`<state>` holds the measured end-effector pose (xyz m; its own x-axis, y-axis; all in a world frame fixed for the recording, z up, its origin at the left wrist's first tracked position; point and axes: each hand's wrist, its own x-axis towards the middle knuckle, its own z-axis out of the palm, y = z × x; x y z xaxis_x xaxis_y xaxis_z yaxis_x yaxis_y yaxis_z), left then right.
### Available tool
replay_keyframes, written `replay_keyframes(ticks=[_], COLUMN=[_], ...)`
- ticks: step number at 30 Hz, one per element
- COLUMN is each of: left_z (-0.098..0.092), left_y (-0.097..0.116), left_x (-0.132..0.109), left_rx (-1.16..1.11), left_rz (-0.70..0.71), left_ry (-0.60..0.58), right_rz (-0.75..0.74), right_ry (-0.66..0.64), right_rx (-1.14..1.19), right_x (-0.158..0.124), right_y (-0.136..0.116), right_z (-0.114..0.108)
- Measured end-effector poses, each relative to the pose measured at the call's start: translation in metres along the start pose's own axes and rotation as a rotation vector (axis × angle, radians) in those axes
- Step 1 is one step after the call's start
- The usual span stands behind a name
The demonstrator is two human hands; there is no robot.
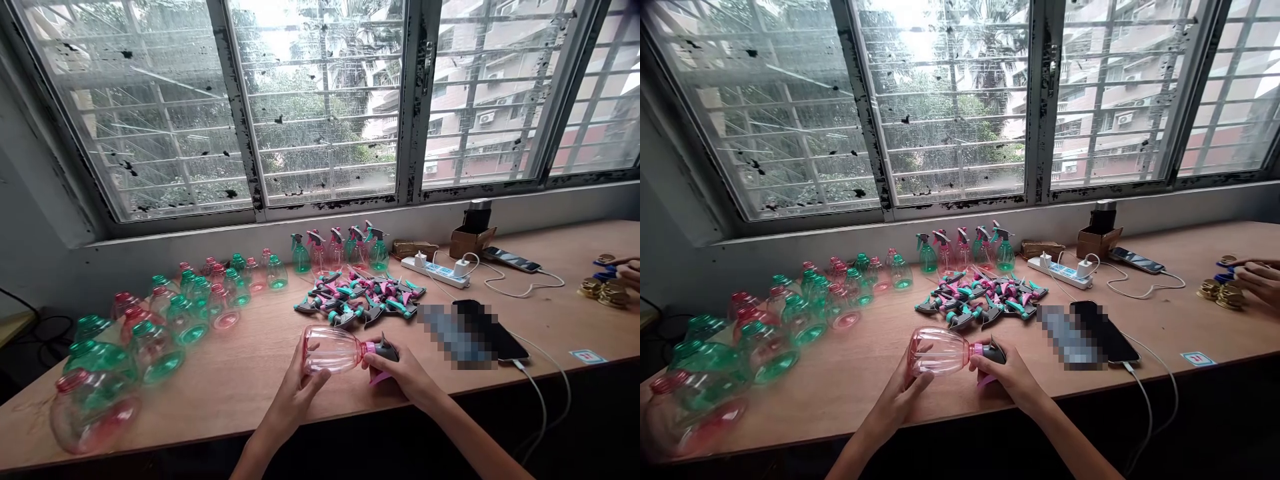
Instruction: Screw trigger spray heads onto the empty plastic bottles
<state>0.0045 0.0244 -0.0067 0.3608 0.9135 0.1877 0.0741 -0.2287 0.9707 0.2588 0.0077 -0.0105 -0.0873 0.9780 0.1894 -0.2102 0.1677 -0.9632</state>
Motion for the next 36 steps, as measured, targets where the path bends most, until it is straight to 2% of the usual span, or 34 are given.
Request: replay_keyframes(ticks=[8,15,21,28,36], left_z=[0.001,0.001,0.002,0.004,0.003], left_y=[-0.007,0.005,0.005,0.014,0.017], left_x=[0.001,0.003,0.007,0.005,0.007], left_rx=[-0.049,-0.073,-0.149,-0.098,-0.07], left_rz=[0.08,0.042,0.029,0.023,0.007], left_ry=[-0.014,0.026,0.047,0.042,0.097], right_rz=[0.005,0.043,0.036,0.004,-0.052], right_ry=[0.036,0.043,0.06,0.064,0.065], right_rx=[0.041,0.066,0.074,0.049,-0.056], right_x=[0.0,-0.001,0.001,-0.002,-0.001], right_y=[0.0,0.0,0.001,0.0,0.004], right_z=[0.0,0.0,0.0,0.001,0.001])
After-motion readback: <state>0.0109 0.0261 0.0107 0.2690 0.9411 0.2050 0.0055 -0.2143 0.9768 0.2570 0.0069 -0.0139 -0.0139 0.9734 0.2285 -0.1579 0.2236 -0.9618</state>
